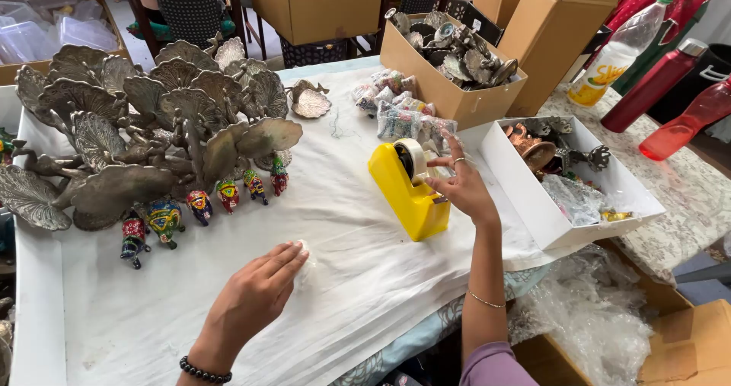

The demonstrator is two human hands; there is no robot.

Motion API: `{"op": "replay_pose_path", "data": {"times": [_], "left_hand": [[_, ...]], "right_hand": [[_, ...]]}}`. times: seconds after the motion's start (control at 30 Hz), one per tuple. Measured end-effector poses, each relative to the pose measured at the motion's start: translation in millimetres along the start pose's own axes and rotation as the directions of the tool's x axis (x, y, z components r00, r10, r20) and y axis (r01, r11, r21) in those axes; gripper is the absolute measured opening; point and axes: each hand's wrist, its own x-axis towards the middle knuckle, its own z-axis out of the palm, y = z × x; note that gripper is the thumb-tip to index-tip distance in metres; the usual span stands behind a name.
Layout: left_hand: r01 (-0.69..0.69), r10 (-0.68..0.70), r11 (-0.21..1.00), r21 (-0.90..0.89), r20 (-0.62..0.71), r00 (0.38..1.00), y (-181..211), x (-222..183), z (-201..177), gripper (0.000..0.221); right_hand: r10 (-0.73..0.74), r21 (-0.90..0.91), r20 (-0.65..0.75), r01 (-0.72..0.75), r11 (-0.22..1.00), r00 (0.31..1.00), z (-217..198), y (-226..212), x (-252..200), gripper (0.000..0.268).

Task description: Wrapping small metal and painted figurines in bubble wrap and securing them with tape.

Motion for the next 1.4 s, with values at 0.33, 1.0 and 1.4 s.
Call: {"op": "replay_pose_path", "data": {"times": [0.33, 1.0, 1.4], "left_hand": [[-0.014, 0.008, 0.986, 0.167, 0.035, 0.999, -2, 0, -4, 0.051], [0.041, -0.039, 0.991, 0.128, -0.019, 0.999, 5, 2, -3, 0.049], [0.069, -0.064, 0.993, 0.095, -0.048, 0.997, 9, 2, 1, 0.042]], "right_hand": [[-0.056, 0.26, -0.049, 0.067, 0.963, 0.997, -1, 12, -7, 0.121], [0.133, 0.4, -0.2, -0.043, 0.916, 0.971, -7, 24, -53, 0.089], [0.16, 0.755, -0.134, -0.004, 0.655, 0.978, -5, 54, -55, 0.083]]}}
